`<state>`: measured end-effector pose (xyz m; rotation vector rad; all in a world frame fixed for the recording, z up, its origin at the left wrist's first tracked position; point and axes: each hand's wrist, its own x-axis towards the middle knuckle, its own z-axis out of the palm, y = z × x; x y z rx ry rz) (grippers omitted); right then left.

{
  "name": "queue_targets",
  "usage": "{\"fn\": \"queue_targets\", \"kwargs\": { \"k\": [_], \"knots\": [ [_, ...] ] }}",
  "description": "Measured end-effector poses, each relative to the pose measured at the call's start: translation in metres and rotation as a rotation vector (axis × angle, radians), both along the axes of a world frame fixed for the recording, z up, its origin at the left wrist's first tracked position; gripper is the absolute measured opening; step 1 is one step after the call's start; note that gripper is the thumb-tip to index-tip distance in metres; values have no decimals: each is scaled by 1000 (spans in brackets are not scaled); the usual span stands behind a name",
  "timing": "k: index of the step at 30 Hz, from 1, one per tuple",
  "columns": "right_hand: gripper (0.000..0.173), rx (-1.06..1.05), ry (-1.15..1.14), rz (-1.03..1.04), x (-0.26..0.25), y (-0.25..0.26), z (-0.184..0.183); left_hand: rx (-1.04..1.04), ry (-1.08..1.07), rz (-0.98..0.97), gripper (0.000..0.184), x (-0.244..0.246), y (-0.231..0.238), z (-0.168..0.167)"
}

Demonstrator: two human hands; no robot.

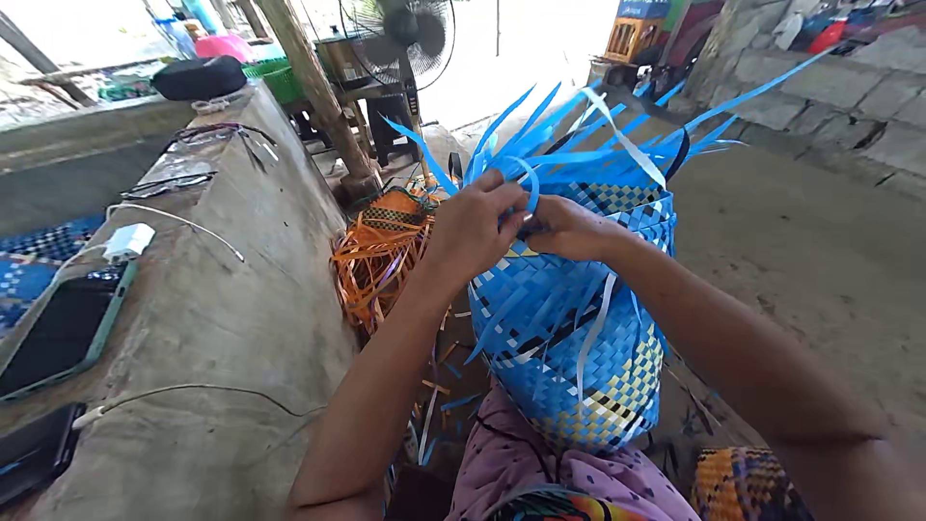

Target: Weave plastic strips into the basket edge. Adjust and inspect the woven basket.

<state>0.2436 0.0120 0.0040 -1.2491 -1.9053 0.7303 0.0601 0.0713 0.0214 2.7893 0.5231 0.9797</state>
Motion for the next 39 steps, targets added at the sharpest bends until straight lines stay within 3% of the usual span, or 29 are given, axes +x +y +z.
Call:
{"fn": "queue_targets", "kwargs": {
  "k": [3, 7, 12, 15, 19, 23, 27, 28, 32, 39],
  "knots": [
    [60, -2, -5, 15, 11, 5, -5, -8, 4, 35, 13, -5, -3, -18],
    [23, 31, 10, -47, 16, 9, -13, -137, 77, 301, 37, -14, -21, -37],
    [22, 113, 31, -100, 16, 20, -32, -198, -59, 200, 37, -11, -19, -85],
    [25, 149, 21, -202, 37, 20, -39, -328, 21, 195, 41, -47, -15, -130],
    [23, 150, -32, -317, 58, 10, -40, -206, -77, 381, 42, -121, 3, -185],
    [24, 171, -69, -313, 43, 10, -36, -128, -121, 364, 36, -142, 20, -179],
    [60, 249, -247, -363, 10, 0, -41, -151, -131, 160, 25, -118, 24, -148],
    [61, 282, -281, -392, 3, 0, -42, -146, -145, 117, 23, -103, 18, -132],
    [30, 469, -223, -373, -9, 7, -49, 15, -121, -1, 12, -53, 8, -69],
    [22, 512, -98, -295, -7, 9, -49, 245, -118, -93, 13, -17, 11, -20]
  ]
}}
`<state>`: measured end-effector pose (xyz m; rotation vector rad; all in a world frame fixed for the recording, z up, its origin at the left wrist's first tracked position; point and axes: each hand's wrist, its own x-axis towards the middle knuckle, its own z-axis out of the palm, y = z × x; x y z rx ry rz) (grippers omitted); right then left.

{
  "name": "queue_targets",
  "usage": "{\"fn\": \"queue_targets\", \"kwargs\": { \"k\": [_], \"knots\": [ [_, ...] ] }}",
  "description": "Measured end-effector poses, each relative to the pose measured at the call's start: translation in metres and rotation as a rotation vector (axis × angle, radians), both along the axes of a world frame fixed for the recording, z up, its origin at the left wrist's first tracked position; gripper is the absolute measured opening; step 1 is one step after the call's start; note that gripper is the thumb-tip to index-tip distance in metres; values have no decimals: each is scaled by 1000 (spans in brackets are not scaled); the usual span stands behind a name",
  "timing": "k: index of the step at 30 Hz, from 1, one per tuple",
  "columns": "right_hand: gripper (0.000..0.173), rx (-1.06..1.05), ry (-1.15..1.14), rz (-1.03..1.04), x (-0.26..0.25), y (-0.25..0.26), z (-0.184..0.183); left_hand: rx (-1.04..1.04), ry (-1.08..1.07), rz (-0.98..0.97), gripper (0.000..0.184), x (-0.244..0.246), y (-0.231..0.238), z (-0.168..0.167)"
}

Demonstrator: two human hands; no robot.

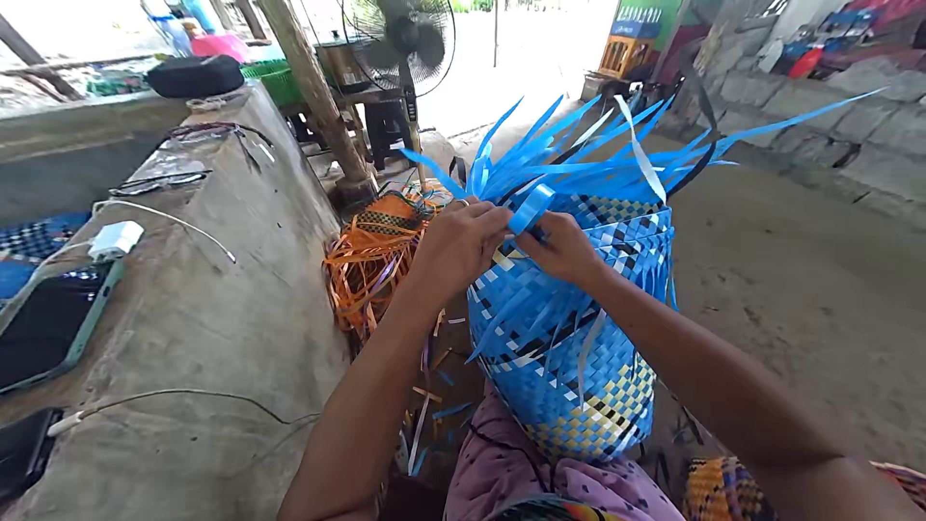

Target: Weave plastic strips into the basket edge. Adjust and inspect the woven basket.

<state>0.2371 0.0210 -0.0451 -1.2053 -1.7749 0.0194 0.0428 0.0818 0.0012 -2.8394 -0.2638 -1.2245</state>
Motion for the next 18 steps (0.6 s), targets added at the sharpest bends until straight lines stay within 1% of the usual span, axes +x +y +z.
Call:
{"fn": "queue_targets", "kwargs": {
  "k": [3, 6, 8, 10, 13, 15, 18],
  "knots": [
    [22, 9, 4, 29, 3, 1, -1, 32, 52, 10, 11, 3, 1, -3],
    [19, -27, 28, 36, 4, 0, 1, -11, 100, 7, 11, 1, -1, -5],
    [21, -24, 41, 63, 3, 0, 3, -41, 64, 23, 14, -1, -9, 2],
    [23, -56, 42, 100, 2, -3, 4, -70, 33, 42, 12, -1, -11, 3],
    [27, -144, 36, 116, 10, -7, 4, -131, 64, 83, 8, 1, -3, -17],
    [23, -207, 25, 102, 14, -6, 7, -258, 73, 160, 16, -5, -2, -31],
    [20, -249, 16, 63, 11, 0, 5, -574, 194, 376, 45, -14, -8, -41]
  ]
}}
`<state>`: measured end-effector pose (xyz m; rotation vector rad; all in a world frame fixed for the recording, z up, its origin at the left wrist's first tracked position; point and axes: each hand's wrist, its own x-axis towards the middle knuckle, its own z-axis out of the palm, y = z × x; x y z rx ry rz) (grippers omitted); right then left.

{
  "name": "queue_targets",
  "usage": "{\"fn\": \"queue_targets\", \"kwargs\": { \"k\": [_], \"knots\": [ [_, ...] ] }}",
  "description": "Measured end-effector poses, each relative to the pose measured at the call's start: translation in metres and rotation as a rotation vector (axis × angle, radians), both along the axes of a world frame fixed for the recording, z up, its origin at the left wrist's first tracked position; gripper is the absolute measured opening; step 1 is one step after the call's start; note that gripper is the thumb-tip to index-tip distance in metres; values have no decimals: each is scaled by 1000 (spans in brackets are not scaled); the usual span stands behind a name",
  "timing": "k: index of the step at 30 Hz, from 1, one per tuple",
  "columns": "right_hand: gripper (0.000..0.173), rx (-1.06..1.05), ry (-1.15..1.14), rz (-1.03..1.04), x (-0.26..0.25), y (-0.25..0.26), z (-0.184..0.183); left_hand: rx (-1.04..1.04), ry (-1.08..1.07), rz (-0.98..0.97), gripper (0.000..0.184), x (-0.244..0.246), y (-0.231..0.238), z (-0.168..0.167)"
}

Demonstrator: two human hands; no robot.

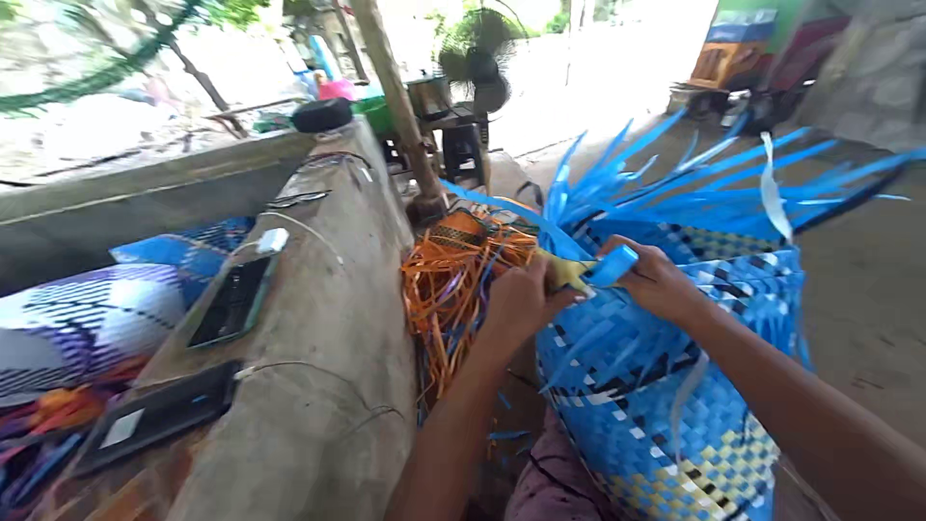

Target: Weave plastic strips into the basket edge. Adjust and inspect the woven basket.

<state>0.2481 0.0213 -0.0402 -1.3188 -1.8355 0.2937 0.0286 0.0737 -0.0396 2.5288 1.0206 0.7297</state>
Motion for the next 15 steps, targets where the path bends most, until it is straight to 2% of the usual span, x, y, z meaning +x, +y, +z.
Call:
{"fn": "queue_targets", "kwargs": {
  "k": [2, 4, 6, 9, 11, 13, 15],
  "knots": [
    [21, -13, -35, -3, -5, 5, -3, -84, -6, -15, 44, -2, -1, -14],
    [26, -11, -76, -5, -7, 9, -6, -91, -157, -121, 40, -5, 1, -34],
    [28, 7, -88, -24, -2, 10, -8, -142, -202, -159, 38, -21, 1, -50],
    [32, 35, -69, -92, 25, 8, -13, -250, -112, 3, 37, -67, 6, -84],
    [36, 7, -62, -131, 41, 5, -17, -306, -135, 121, 34, -101, 7, -102],
    [35, -25, -48, -152, 42, 6, -16, -301, -341, 78, 30, -119, 0, -100],
    [30, -126, -7, -146, 36, 6, -8, -317, -697, -255, 30, -131, -4, -88]
  ]
}}
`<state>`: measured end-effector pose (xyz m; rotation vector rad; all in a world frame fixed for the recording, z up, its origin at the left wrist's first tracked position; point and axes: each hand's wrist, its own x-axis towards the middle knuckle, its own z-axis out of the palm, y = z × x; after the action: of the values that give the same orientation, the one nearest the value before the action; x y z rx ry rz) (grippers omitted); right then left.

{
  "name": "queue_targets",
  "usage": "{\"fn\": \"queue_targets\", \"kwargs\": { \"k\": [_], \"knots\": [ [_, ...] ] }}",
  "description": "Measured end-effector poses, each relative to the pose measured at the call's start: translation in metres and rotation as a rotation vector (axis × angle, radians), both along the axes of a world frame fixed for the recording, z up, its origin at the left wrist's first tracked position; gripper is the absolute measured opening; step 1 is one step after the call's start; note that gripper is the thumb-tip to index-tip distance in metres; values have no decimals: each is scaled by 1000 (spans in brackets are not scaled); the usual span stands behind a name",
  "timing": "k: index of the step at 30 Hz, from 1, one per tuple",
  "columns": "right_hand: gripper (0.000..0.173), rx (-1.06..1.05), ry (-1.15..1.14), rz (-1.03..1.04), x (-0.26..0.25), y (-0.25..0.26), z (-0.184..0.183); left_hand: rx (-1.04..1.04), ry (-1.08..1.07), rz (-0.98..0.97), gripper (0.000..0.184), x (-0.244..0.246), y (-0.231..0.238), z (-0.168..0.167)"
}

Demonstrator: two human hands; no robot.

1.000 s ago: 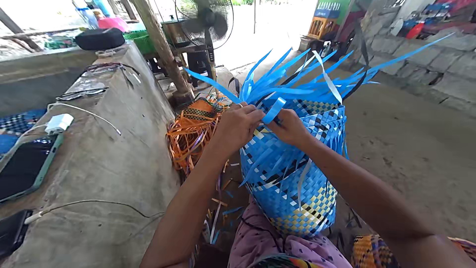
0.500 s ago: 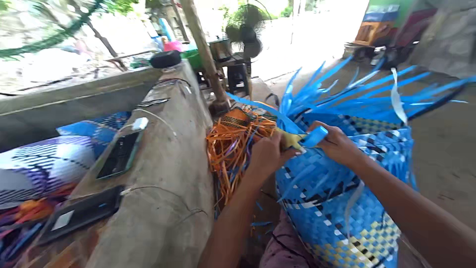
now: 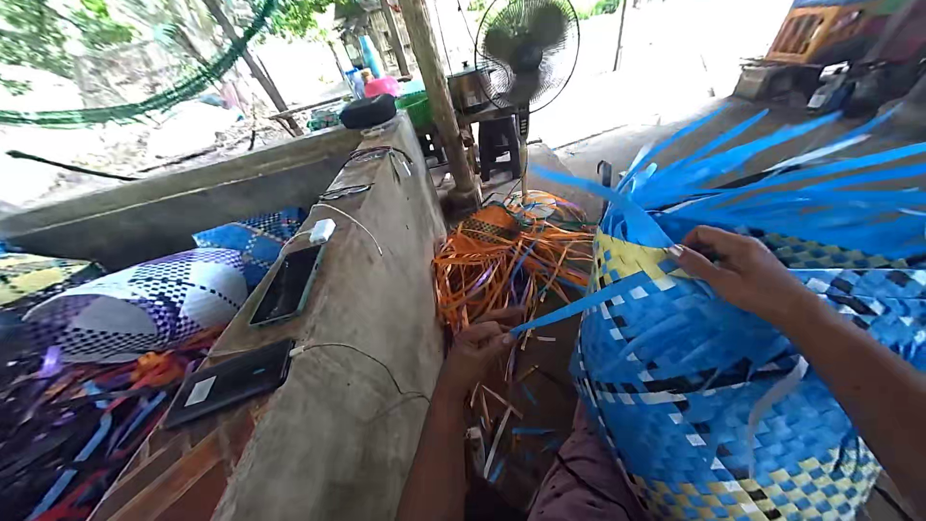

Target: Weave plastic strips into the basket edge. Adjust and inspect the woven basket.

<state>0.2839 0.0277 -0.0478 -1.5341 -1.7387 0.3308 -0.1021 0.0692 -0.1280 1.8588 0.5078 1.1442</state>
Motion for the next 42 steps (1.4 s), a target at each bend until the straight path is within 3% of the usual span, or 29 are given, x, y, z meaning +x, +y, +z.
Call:
{"fn": "queue_targets", "kwargs": {
  "k": [2, 4, 7, 9, 11, 14, 17, 26, 30, 36, 42],
  "knots": [
    [35, -102, 31, 22, -13, 1, 9, 13, -301, -260, 31, 6, -2, 25],
    [36, -165, 10, 52, -26, 4, 15, -16, -458, -327, 37, 23, -10, 52],
    [34, -180, -10, 67, -38, 8, 20, 89, -252, -225, 46, 43, -10, 64],
    [34, -123, -28, 26, -34, 7, 18, 148, -43, -57, 28, 57, -9, 49],
    [34, -110, -33, -27, -31, 5, 17, 100, 95, 58, 25, 65, -11, 35],
    [37, -131, -89, -84, -36, 2, 22, 99, 74, 132, 28, 69, -10, 41],
    [41, -121, -169, -86, -42, 0, 27, 166, 201, 197, 27, 71, -2, 50],
    [41, 137, -218, -47, -54, -3, 9, 471, 305, 186, 7, 112, 1, 73],
    [42, 82, -202, -37, -53, -4, 13, 489, 260, 273, 5, 110, 18, 78],
    [41, 65, -211, -22, -60, -3, 15, 502, 294, 205, 9, 121, 15, 73],
    [43, 27, -217, -33, -65, 3, 14, 521, 296, 282, 6, 128, 14, 66]
  ]
}}
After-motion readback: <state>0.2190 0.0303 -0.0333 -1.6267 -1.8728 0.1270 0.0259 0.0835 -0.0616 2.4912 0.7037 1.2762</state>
